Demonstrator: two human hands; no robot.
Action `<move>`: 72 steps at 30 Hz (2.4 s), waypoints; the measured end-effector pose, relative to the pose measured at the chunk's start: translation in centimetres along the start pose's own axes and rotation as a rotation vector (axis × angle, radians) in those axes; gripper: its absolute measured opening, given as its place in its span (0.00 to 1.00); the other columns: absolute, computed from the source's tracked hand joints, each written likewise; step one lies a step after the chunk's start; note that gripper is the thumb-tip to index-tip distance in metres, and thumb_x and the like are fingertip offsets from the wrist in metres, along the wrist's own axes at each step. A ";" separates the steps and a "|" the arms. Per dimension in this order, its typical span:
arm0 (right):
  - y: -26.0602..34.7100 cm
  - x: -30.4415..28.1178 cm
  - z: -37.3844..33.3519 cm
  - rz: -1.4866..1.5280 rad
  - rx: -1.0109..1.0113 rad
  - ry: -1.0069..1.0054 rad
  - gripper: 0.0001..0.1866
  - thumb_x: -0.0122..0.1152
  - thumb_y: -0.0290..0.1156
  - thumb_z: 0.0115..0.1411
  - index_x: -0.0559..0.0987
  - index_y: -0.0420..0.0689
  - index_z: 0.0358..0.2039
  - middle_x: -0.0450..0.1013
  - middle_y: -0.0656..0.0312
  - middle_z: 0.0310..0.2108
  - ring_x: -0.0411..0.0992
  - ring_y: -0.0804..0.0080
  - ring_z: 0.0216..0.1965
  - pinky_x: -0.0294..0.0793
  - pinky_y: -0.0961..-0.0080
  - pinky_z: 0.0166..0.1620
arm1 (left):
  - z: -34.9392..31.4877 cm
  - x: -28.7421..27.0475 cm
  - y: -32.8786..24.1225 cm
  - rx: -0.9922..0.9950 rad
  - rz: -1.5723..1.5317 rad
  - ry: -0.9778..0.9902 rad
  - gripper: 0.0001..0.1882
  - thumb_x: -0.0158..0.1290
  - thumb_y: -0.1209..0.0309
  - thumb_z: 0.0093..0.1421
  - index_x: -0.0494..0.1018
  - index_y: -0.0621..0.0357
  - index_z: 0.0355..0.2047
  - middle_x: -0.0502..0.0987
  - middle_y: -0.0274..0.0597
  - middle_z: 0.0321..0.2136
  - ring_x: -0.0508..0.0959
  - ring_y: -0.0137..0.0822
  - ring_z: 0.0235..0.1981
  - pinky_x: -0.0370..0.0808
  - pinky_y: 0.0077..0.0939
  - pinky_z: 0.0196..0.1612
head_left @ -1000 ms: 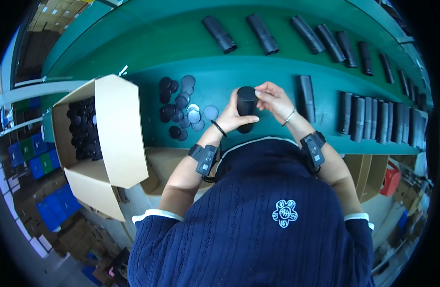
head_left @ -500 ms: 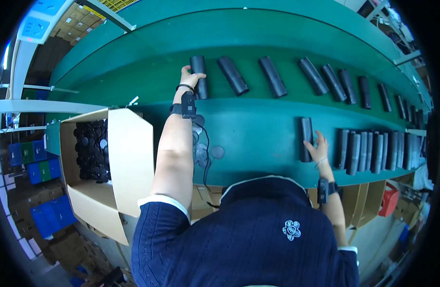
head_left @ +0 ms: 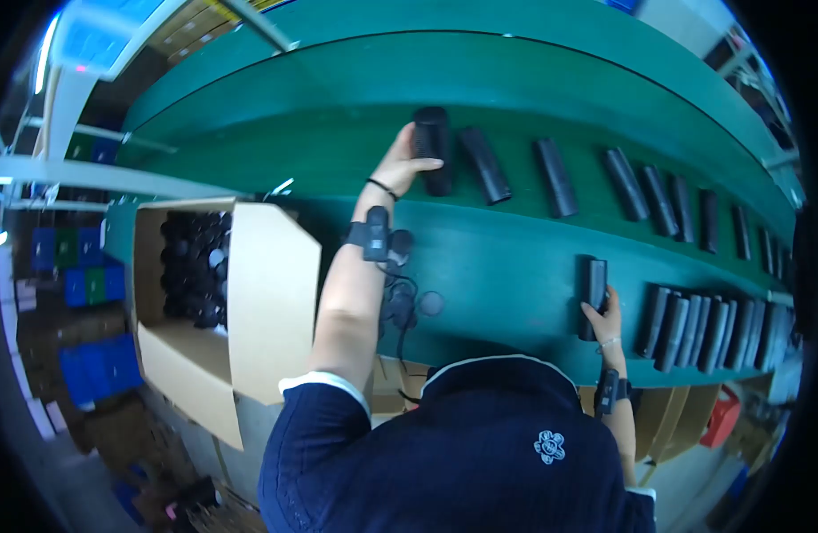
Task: The person fits caps onto cylinders by hand and places the assembled units onto a conveyor belt. After repeating this, the person moves to a cardboard box, removes newspaper, and stacks the cylinders inside.
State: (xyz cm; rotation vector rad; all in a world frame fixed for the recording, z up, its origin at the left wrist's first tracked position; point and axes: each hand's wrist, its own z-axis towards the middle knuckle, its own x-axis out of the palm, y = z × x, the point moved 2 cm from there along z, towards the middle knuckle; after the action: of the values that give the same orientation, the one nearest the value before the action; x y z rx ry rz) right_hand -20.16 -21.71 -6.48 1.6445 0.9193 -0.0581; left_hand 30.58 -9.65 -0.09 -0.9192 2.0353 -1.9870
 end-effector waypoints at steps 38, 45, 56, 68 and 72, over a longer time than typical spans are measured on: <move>13.2 4.4 -5.5 0.555 -0.109 0.416 0.06 0.58 0.29 0.60 0.78 0.45 0.37 0.71 0.69 0.22 0.65 0.87 0.19 0.65 0.88 0.21 | -18.9 20.6 7.0 0.251 0.574 0.416 0.35 0.62 0.66 0.48 0.59 0.61 0.54 0.64 0.49 0.51 0.64 0.44 0.56 0.58 0.35 0.60; 13.6 6.7 -4.7 0.909 -0.130 0.549 0.16 0.53 0.32 0.63 0.70 0.41 0.50 0.73 0.63 0.33 0.73 0.78 0.32 0.75 0.80 0.31 | -16.2 16.8 7.3 0.083 0.281 0.143 0.34 0.64 0.77 0.47 0.59 0.61 0.52 0.68 0.46 0.46 0.71 0.36 0.47 0.72 0.30 0.48; -4.6 -6.0 -21.9 -0.334 0.469 0.503 0.17 0.54 0.28 0.48 0.78 0.46 0.41 0.77 0.54 0.32 0.75 0.57 0.31 0.73 0.65 0.36 | -5.6 -8.7 -3.8 0.231 0.741 -0.701 0.45 0.63 0.77 0.44 0.48 0.58 0.59 0.64 0.54 0.50 0.70 0.48 0.49 0.69 0.45 0.50; 2.6 -7.4 -29.2 -0.105 -0.045 0.101 0.11 0.49 0.34 0.62 0.77 0.45 0.41 0.75 0.58 0.28 0.73 0.62 0.32 0.71 0.70 0.39 | -0.5 -11.4 -2.2 -0.474 1.472 -0.898 0.47 0.63 0.66 0.49 0.46 0.28 0.63 0.65 0.50 0.53 0.72 0.55 0.49 0.71 0.49 0.48; 3.6 -7.3 -27.4 -0.321 0.172 0.121 0.15 0.53 0.33 0.59 0.75 0.48 0.47 0.74 0.52 0.32 0.72 0.52 0.36 0.72 0.65 0.40 | -0.6 -12.3 -2.5 -0.257 1.476 -0.964 0.45 0.61 0.65 0.52 0.45 0.39 0.63 0.72 0.50 0.46 0.74 0.55 0.46 0.73 0.48 0.47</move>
State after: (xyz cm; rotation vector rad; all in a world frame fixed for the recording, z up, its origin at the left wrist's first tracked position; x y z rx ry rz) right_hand -34.77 -2.25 8.52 1.6560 1.2957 -0.2664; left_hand 40.96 -2.62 -1.40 -0.0948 1.4702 -0.3591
